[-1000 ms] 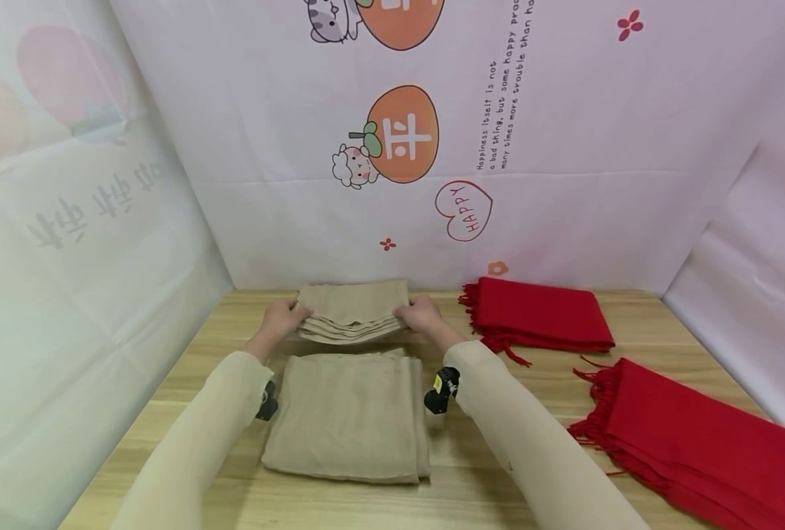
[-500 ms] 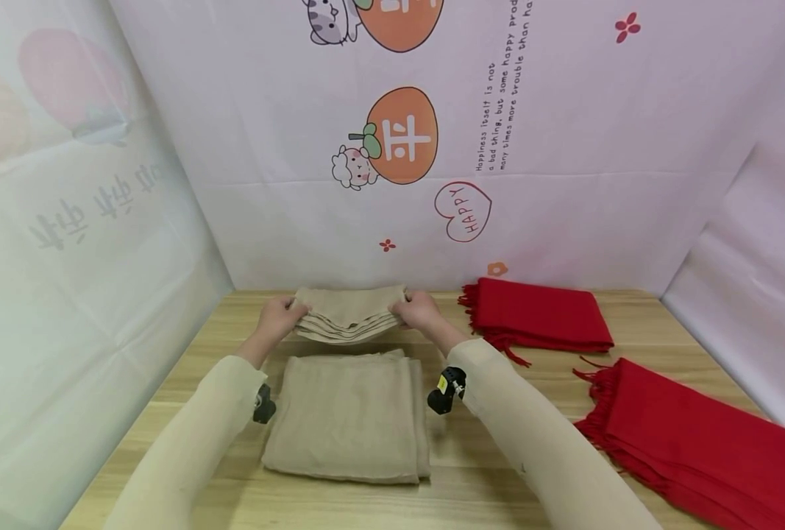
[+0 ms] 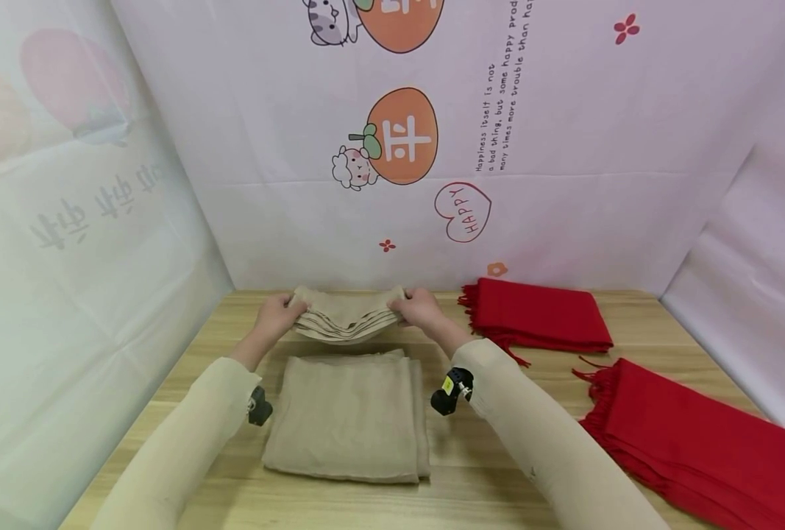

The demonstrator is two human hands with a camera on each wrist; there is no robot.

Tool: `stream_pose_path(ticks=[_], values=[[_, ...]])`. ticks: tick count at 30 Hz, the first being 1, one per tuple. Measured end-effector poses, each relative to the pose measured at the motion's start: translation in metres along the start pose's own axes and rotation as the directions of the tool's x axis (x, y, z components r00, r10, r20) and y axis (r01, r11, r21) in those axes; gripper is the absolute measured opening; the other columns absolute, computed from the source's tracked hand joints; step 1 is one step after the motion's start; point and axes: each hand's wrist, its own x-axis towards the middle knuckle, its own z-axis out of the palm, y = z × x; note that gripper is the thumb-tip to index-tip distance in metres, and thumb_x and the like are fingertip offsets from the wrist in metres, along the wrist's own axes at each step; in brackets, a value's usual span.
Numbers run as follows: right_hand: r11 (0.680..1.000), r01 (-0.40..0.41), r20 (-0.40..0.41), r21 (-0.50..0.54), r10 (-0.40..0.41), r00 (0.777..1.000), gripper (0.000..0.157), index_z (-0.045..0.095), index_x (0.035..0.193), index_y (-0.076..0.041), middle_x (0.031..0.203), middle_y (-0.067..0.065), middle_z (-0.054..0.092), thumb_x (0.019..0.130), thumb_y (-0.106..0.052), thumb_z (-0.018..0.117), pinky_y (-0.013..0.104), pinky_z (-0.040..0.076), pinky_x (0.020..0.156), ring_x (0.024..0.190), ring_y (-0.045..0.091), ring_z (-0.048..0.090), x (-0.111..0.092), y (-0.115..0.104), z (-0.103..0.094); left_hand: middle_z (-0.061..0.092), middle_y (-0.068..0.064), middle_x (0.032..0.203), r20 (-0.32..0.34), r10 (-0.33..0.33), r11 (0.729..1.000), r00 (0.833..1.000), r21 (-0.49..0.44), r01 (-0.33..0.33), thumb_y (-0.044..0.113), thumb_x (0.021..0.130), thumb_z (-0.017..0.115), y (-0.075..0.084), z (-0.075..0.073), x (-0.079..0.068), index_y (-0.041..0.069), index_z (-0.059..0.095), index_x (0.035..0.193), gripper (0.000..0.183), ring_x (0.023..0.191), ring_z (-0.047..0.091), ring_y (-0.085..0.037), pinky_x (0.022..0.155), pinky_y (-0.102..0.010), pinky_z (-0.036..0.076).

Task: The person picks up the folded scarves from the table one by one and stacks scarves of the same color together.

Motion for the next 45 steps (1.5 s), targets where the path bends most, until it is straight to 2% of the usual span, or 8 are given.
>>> stream_pose_path(ticks=[6,9,13,19,27,35,42,45], values=[[1.000,0.012,0.007,0.011,-0.012,1.000,0.034,0.057,0.121,0.010,0.110,0.022,0.060,0.097,-0.014,0.061,0.040,0.055,0.082,0.087,0.026,0.062,-0.003,-0.003,-0.003,0.062,-0.019,0.101,-0.031,0.021,1.000,0.999,-0.010,-0.021,0.028,0.098,0.057,0.003,0.000,-0.005,-0.006,0.062,0.107,0.036,0.091,0.055,-0.029,0.077,-0.039,0.048],[1.000,0.019,0.003,0.011,-0.019,1.000,0.032,0.058,0.118,0.010,0.107,0.022,0.061,0.096,-0.014,0.062,0.034,0.057,0.074,0.085,0.024,0.062,-0.005,-0.004,-0.005,0.052,-0.008,0.076,-0.054,0.040,0.999,0.998,-0.027,-0.042,0.027,0.097,0.059,0.004,0.000,-0.007,0.001,0.055,0.083,0.030,0.071,0.047,-0.021,0.062,-0.032,0.042],[0.999,0.036,0.008,0.011,-0.036,0.999,0.030,0.059,0.116,0.009,0.106,0.021,0.061,0.096,-0.013,0.062,0.035,0.057,0.075,0.086,0.024,0.061,-0.010,-0.008,-0.007,0.038,-0.001,0.063,-0.063,0.054,0.997,0.997,-0.051,-0.057,0.026,0.097,0.059,0.005,-0.002,-0.011,0.007,0.042,0.072,0.036,0.059,0.037,-0.016,0.052,-0.028,0.033],[0.998,0.058,0.006,0.006,-0.058,0.998,0.028,0.060,0.114,0.008,0.105,0.019,0.061,0.097,-0.013,0.062,0.040,0.056,0.080,0.087,0.024,0.060,-0.016,-0.013,-0.009,0.038,0.000,0.063,-0.064,0.045,0.995,0.997,-0.091,-0.051,0.028,0.097,0.059,0.009,-0.006,-0.020,0.008,0.043,0.073,0.035,0.057,0.037,-0.015,0.051,-0.028,0.035],[0.996,0.085,0.000,0.034,-0.085,0.996,0.026,0.061,0.113,0.008,0.100,0.017,0.062,0.096,-0.013,0.062,0.044,0.054,0.083,0.084,0.021,0.060,-0.026,-0.017,-0.009,0.035,0.000,0.062,-0.078,0.043,0.996,0.996,-0.080,-0.049,0.031,0.098,0.058,0.011,-0.012,-0.029,0.009,0.038,0.072,0.039,0.055,0.033,-0.015,0.049,-0.028,0.033],[0.993,0.118,-0.016,0.016,-0.117,0.993,0.028,0.061,0.114,0.007,0.099,0.016,0.063,0.096,-0.015,0.063,0.031,0.056,0.071,0.083,0.022,0.061,-0.038,-0.020,-0.010,0.039,0.000,0.061,-0.095,0.061,0.990,0.994,-0.120,-0.072,0.031,0.097,0.061,0.012,-0.016,-0.037,0.007,0.046,0.074,0.036,0.053,0.035,-0.013,0.048,-0.026,0.034],[0.988,0.154,-0.014,0.014,-0.153,0.988,0.028,0.061,0.114,0.006,0.098,0.015,0.063,0.097,-0.016,0.062,0.034,0.056,0.074,0.082,0.021,0.061,-0.052,-0.022,-0.012,0.048,-0.002,0.068,-0.121,0.080,0.987,0.989,-0.127,-0.095,0.032,0.097,0.061,0.016,-0.019,-0.048,0.002,0.057,0.085,0.033,0.059,0.044,-0.013,0.050,-0.027,0.041],[0.987,0.160,-0.011,0.026,-0.160,0.987,0.027,0.062,0.113,0.005,0.097,0.014,0.063,0.097,-0.016,0.062,0.032,0.056,0.073,0.082,0.020,0.060,-0.056,-0.022,-0.012,0.047,-0.002,0.069,-0.125,0.080,0.988,0.989,-0.124,-0.096,0.034,0.096,0.061,0.018,-0.020,-0.053,0.001,0.057,0.086,0.035,0.061,0.043,-0.014,0.050,-0.027,0.040]])
